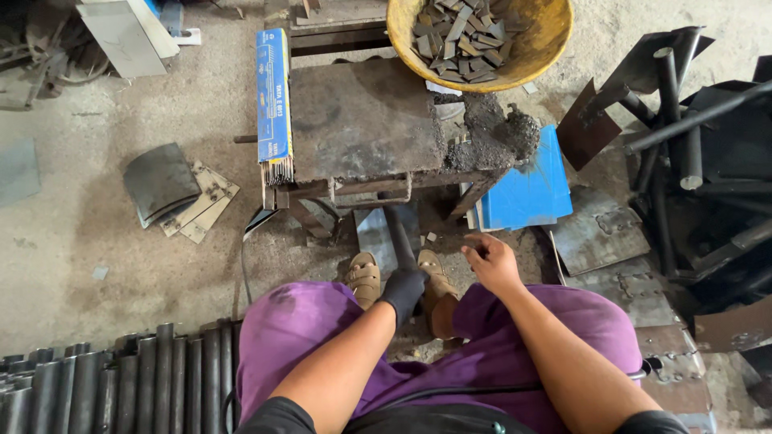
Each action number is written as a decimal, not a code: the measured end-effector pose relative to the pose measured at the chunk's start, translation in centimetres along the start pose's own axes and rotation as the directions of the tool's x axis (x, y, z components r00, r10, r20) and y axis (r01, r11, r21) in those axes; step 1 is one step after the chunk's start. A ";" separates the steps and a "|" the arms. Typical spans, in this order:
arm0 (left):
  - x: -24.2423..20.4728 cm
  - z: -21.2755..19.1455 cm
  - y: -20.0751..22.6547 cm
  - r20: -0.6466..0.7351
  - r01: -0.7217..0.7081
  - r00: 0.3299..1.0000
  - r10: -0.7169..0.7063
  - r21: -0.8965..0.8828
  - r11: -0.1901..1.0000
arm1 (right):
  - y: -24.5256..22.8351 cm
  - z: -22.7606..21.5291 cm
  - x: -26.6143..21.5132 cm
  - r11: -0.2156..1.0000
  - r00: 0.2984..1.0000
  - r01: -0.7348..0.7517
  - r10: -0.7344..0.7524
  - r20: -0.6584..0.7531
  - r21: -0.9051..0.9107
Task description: The person welds a metal pipe to a metal plate using a welding torch. They hold the pipe with a gloved hand and apply the torch to the joint, creating sparks. The person adjusts the position of the pipe and plate during the process.
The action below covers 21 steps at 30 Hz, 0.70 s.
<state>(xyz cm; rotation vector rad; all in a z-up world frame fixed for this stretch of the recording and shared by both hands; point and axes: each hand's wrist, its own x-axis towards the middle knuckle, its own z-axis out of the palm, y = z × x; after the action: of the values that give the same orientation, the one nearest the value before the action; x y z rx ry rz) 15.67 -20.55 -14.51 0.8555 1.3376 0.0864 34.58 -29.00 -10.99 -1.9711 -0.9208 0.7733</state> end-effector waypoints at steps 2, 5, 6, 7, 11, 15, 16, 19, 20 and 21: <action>0.1 -0.4 -1.6 0.013 -0.061 0.998 0.061 -0.018 0.998 | -0.4 0.2 0.1 1.000 1.000 -0.011 0.011 0.009 -0.016; 1.0 -1.6 -2.4 0.092 -0.035 0.995 0.036 -0.015 0.999 | -0.4 0.4 0.5 0.999 1.000 0.024 -0.024 0.007 -0.037; 1.1 -2.0 -2.9 0.128 0.001 0.992 0.000 -0.008 1.000 | -0.2 0.7 0.5 0.998 0.999 0.045 -0.045 0.001 -0.052; 1.3 -2.3 -3.3 0.140 0.015 0.990 -0.016 0.005 1.000 | 0.0 0.9 0.6 0.996 0.998 0.065 -0.066 -0.006 -0.067; 2.1 -2.8 -4.9 0.182 0.059 0.981 -0.062 0.023 0.998 | 0.3 1.3 0.8 0.992 0.994 0.106 -0.107 -0.017 -0.073; 2.9 -3.3 -5.9 0.208 0.082 0.975 -0.078 -0.009 0.997 | 0.1 1.3 0.5 0.994 1.000 0.028 -0.028 -0.004 -0.106; 3.1 -3.4 -5.9 0.207 0.067 0.976 -0.065 -0.002 0.998 | 0.1 1.2 0.6 0.993 1.000 0.014 -0.014 0.002 -0.114; 3.1 -3.5 -5.1 0.215 0.041 0.976 -0.038 -0.008 0.999 | 0.6 1.2 0.6 0.987 0.998 0.060 -0.064 -0.020 -0.148; 3.0 -3.5 -4.8 0.225 0.048 0.973 -0.041 -0.025 0.999 | 0.9 1.2 0.6 0.985 0.996 0.074 -0.080 -0.031 -0.154; 2.9 -3.5 -4.6 0.236 0.055 0.971 -0.044 -0.042 0.998 | 1.1 1.2 0.6 0.983 0.994 0.088 -0.096 -0.043 -0.160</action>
<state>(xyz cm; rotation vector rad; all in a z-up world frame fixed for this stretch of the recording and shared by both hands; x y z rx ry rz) 11.53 -20.57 -19.46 0.7655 1.1294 -0.0213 34.34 -28.51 -12.62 -2.0587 -1.0633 0.6119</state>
